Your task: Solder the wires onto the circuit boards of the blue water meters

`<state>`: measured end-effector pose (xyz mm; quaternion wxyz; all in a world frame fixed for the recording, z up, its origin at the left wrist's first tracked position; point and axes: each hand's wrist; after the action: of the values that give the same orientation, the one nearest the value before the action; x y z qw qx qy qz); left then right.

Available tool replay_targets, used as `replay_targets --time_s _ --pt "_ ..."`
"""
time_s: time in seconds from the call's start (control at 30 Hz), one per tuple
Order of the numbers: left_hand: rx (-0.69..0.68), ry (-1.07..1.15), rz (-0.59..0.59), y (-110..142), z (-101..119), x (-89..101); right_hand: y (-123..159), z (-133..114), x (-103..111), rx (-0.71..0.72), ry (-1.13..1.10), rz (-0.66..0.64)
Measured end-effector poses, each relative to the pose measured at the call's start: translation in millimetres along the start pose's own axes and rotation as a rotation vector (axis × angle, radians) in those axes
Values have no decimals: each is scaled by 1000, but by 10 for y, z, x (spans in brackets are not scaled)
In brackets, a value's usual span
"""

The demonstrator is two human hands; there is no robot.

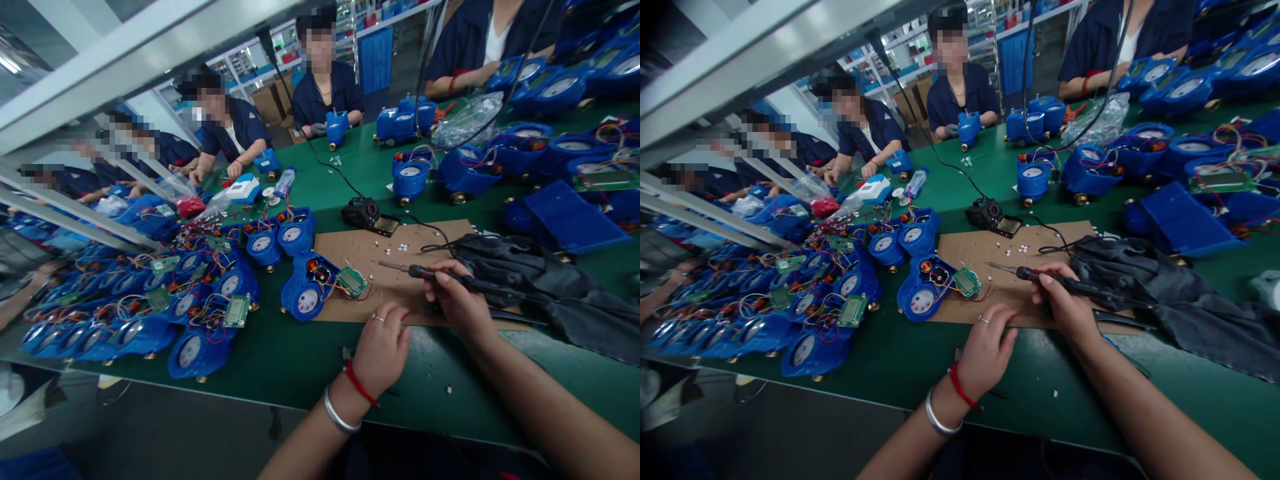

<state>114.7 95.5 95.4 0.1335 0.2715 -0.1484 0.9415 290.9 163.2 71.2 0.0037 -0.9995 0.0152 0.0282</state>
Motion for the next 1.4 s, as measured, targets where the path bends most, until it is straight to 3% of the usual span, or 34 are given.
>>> replay_targets --time_s 0.07,0.23,0.33,0.47,0.67,0.9,1.2,1.4 --pt "-52 -95 -77 -15 -16 35 -10 1 16 4 -40 13" --pt "5 -419 -46 148 -388 326 -33 5 14 48 -122 41" --pt "-41 -588 -166 180 -612 437 -26 8 -3 41 -107 33" --pt "-79 -741 -251 67 -677 377 -8 16 -15 32 -67 27" --pt "5 -865 -216 -66 -582 238 2 36 -16 24 -59 24" --pt "75 -811 -197 -5 -539 248 11 27 -29 26 -58 10" --pt "27 -626 -211 201 -244 322 15 33 -18 27 -16 16" --pt "67 -447 -125 209 -135 373 15 31 -28 22 -16 6"
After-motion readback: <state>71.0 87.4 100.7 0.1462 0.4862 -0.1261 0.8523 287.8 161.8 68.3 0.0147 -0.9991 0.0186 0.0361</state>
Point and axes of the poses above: each hand's wrist, its own y-axis away from the middle knuckle, its own x-axis out of the back of the hand, z = x × y, and after that the axes turned 12 degrees about y, right-handed
